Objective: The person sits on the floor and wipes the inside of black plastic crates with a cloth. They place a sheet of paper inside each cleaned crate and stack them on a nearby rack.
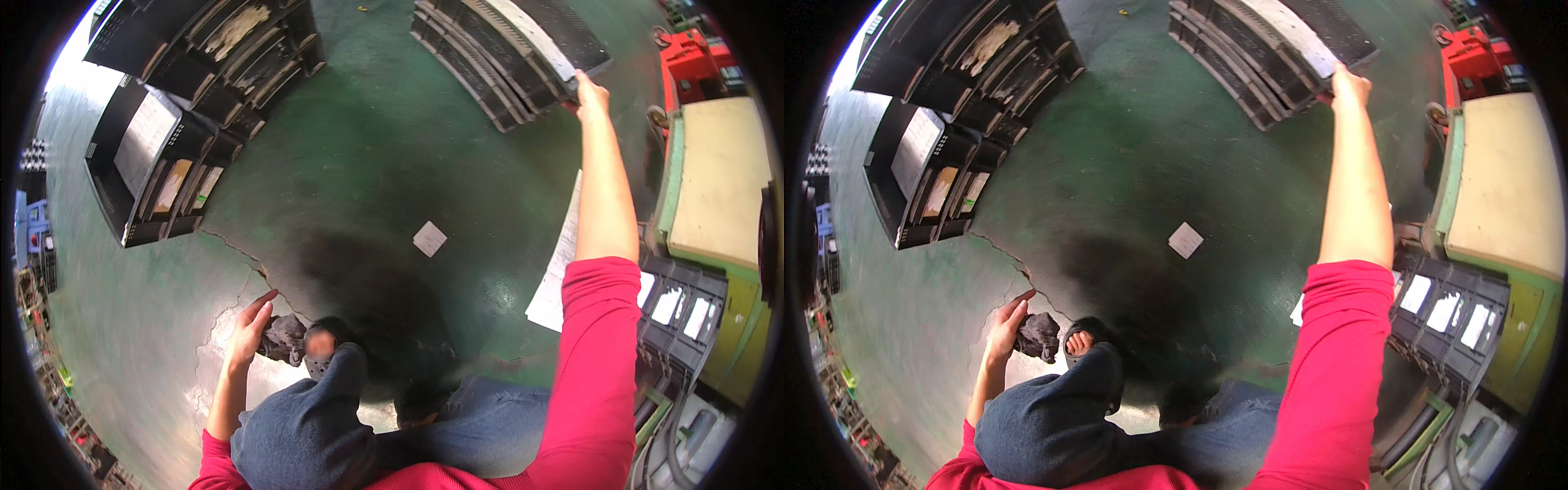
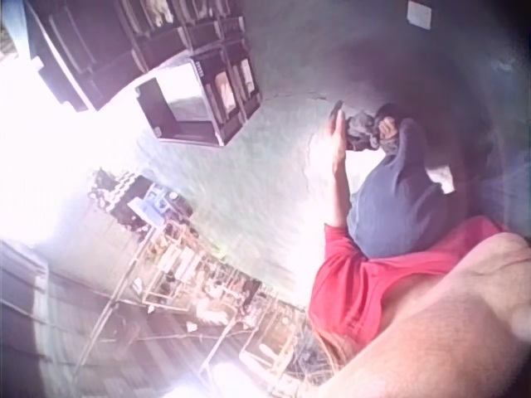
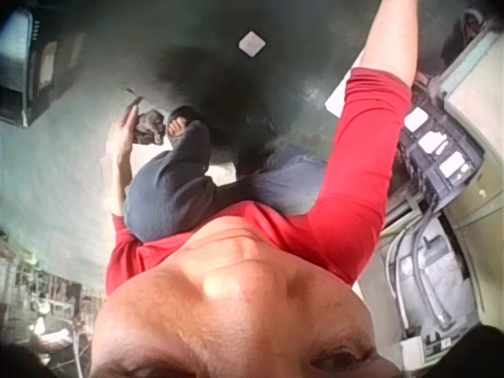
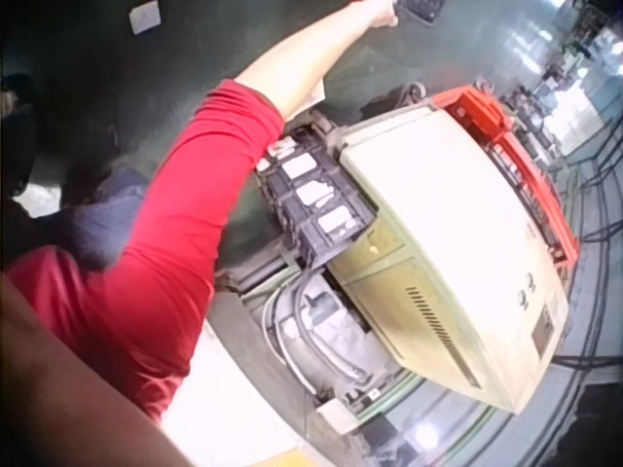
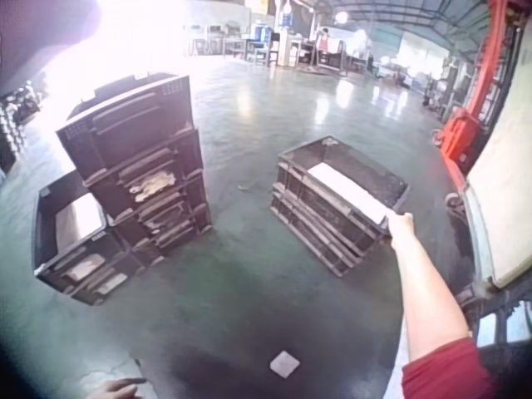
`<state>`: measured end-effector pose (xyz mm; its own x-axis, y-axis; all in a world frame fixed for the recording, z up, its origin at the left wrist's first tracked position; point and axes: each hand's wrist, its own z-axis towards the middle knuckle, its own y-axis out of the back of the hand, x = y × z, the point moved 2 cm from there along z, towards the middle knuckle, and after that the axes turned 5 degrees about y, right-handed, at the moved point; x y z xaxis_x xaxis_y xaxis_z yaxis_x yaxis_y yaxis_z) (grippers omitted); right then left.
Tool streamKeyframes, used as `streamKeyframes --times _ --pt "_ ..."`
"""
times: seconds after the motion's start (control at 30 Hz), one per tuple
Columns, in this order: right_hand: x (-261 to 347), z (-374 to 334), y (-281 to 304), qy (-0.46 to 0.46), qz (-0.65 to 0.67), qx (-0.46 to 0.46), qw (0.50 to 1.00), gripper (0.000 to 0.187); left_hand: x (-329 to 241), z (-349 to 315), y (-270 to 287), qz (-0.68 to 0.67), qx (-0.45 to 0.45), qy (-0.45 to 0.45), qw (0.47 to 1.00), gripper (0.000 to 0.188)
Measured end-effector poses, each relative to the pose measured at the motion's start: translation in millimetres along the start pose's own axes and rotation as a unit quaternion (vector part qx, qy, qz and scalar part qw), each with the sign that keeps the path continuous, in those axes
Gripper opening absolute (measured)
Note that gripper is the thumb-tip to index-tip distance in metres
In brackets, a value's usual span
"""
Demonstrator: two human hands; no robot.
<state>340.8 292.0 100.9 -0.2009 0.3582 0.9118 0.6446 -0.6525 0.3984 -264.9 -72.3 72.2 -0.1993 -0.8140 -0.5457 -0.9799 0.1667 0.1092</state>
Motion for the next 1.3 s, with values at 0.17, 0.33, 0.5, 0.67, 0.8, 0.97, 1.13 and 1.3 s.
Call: streamKeyframes --times 0.17,0.33,0.5,0.67,0.8,0.97,1.13,1.3 --pt "11.2 -55.6 -21.5 0.003 0.046 -0.051 0.998 0.044 -5.3 1.7 -9.2 0.009 0.023 -0.016 1.000 0.041" --pt "10.5 -86.8 -6.2 -0.017 0.141 0.038 0.989 0.075 -22.9 4.3 -34.9 0.051 0.042 -0.102 0.993 0.041" --pt "35.2 -123.2 72.4 0.060 -0.059 0.069 0.994 0.068 -10.2 6.0 -47.9 0.084 0.065 -0.144 0.984 0.044" --pt "61.1 -148.0 309.2 0.434 -0.428 -0.285 0.740 0.069 -12.3 -19.9 -43.3 0.099 0.033 -0.111 0.988 0.047" --pt "30.5 -167.6 534.7 0.117 -0.620 -0.375 0.679 0.093 -28.4 -18.1 -59.9 0.101 0.085 -0.124 0.983 0.048" --pt "-6.7 -172.4 604.1 0.020 -0.508 -0.069 0.858 0.059 -57.9 -18.9 -83.8 0.161 0.076 -0.184 0.967 0.044" --pt "-18.2 -169.6 616.8 0.082 -0.505 -0.121 0.851 0.043 -62.6 -32.8 -92.3 0.087 0.102 -0.152 0.979 0.044" --pt "-8.8 -178.0 588.0 0.049 -0.557 -0.181 0.809 0.052 -83.9 -35.4 -125.8 0.166 0.122 -0.242 0.948 0.044"
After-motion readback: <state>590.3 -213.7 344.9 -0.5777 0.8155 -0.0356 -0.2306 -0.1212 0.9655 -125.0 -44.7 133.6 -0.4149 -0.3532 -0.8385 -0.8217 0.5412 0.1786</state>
